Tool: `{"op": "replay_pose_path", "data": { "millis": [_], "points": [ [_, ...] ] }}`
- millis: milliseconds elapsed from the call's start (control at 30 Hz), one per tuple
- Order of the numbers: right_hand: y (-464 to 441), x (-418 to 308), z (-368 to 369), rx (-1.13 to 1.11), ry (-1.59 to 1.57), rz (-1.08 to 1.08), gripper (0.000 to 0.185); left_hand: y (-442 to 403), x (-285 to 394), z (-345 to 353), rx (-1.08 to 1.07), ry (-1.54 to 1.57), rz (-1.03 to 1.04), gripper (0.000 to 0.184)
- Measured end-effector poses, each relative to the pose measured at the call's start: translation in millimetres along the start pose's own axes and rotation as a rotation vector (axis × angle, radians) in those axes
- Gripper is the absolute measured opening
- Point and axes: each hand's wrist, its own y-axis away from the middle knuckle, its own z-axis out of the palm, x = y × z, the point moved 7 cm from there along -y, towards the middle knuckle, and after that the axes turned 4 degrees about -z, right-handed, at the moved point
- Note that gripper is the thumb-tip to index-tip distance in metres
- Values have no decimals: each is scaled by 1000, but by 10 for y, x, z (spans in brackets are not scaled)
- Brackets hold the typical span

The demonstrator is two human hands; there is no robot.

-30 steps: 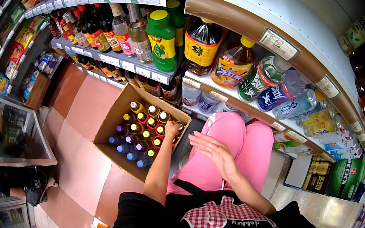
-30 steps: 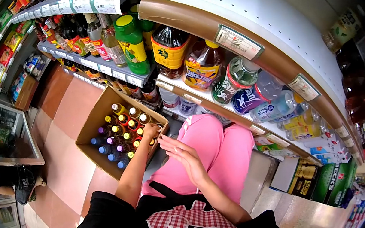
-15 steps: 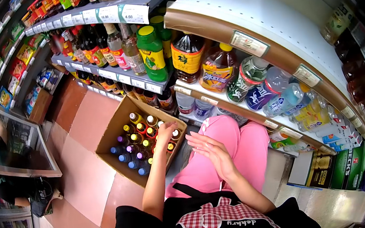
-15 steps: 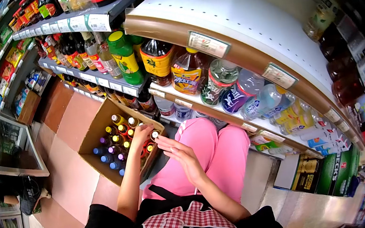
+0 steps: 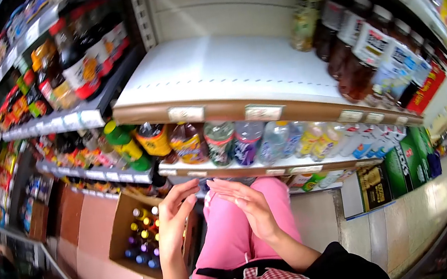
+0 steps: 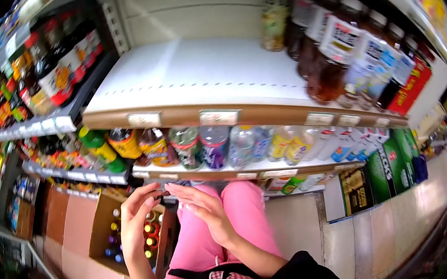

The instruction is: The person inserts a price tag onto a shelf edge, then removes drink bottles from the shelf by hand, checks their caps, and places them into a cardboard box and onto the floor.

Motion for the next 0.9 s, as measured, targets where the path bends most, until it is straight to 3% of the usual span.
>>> {"op": "replay_pose_path", "data": {
  "millis": [233, 433, 533, 600, 667, 800, 900],
  "points": [
    [190, -940, -335, 127, 135, -330, 59, -105, 714, 1022, -321, -8, 191, 32],
    [386, -1574, -552, 361, 308, -561, 69, -351, 1231, 1753, -457, -65, 375, 28],
    [479, -1731, -658, 415, 313, -606, 67, -639, 1487, 2060, -413, -119, 394, 28],
    [537, -1783, -710, 393, 308, -625, 65, -948, 1696, 2263, -347, -230, 520, 31],
    [598, -1809, -758, 368, 301, -641, 63, -1318, 1890, 2440, -274, -288, 639, 37],
    [684, -1830, -819, 392, 291, -665, 63, -2393, 2011, 2797, -152, -313, 679, 53],
    [736, -1838, -851, 489, 314, -661, 68, -2771, 2206, 2984, 108, -520, 832, 63]
  ]
}}
